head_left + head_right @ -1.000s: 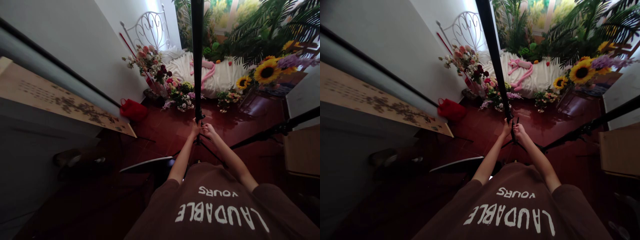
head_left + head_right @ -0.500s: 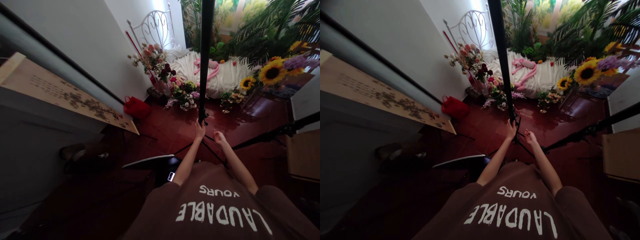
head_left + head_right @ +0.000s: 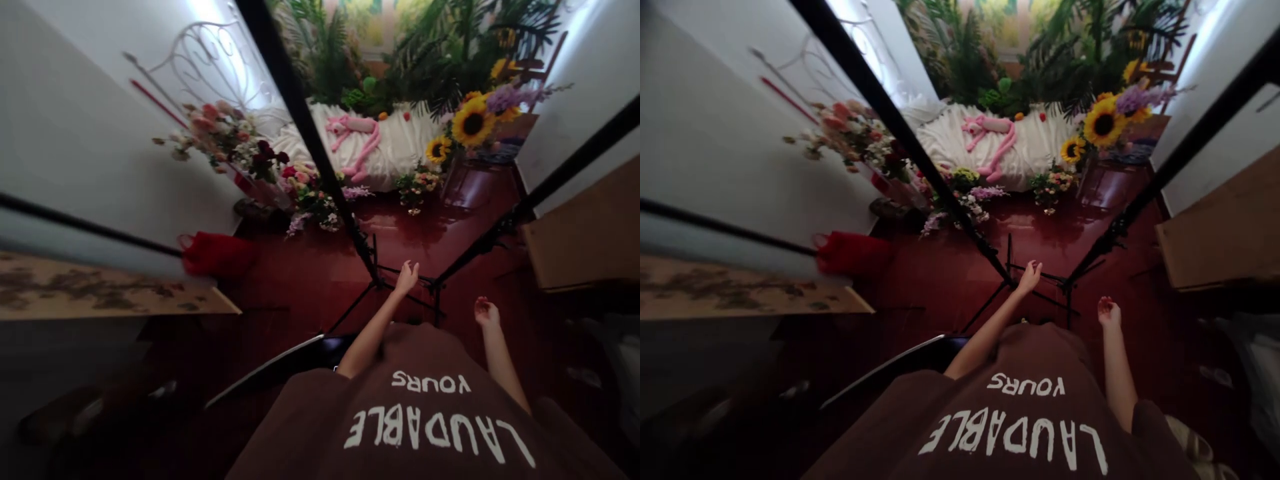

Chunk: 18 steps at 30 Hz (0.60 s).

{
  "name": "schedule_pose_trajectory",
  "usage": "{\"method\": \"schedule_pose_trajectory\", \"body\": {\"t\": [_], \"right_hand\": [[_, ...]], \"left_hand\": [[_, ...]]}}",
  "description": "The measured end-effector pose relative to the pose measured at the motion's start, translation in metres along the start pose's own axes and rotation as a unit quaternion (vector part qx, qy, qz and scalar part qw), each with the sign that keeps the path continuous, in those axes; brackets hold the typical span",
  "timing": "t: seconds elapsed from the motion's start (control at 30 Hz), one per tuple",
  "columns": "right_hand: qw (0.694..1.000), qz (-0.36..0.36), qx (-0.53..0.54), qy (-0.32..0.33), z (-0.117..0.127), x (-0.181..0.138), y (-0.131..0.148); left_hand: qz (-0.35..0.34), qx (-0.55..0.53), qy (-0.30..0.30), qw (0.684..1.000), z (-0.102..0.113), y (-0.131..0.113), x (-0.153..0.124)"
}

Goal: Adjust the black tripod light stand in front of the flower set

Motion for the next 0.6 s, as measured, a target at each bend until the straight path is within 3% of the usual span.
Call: {"method": "schedule_pose_trajectory", "body": {"t": [0.1, 0.23, 0.37, 0.47, 0.6], "right_hand": [[0.998, -0.009, 0.050, -0.022, 0.010, -0.008, -0.006], [0.996, -0.001, 0.083, -0.028, 0.008, -0.013, -0.010], [0.996, -0.004, 0.081, 0.046, -0.018, -0.022, 0.008], [0.987, -0.011, 0.044, 0.152, -0.055, -0.033, 0.039], [0.960, 0.060, -0.118, 0.247, -0.106, -0.042, 0.101]], "left_hand": [[-0.113, 0.012, 0.072, 0.991, -0.029, -0.055, 0.019], [-0.272, 0.020, 0.136, 0.952, -0.065, -0.135, 0.024], [-0.365, 0.021, 0.154, 0.918, -0.091, -0.201, 0.020], [-0.376, 0.041, 0.144, 0.914, -0.106, -0.228, 0.024], [-0.357, 0.066, 0.158, 0.918, -0.120, -0.234, 0.031]]}}
Point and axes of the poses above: each hand's wrist, its own x-axis towards the middle knuckle, its own z-axis out of the back of the hand, y = z × x, the point moved 8 cm from there along x, towards the middle knuckle, and after that the axes turned 14 degrees about y, right-handed, at the moved point
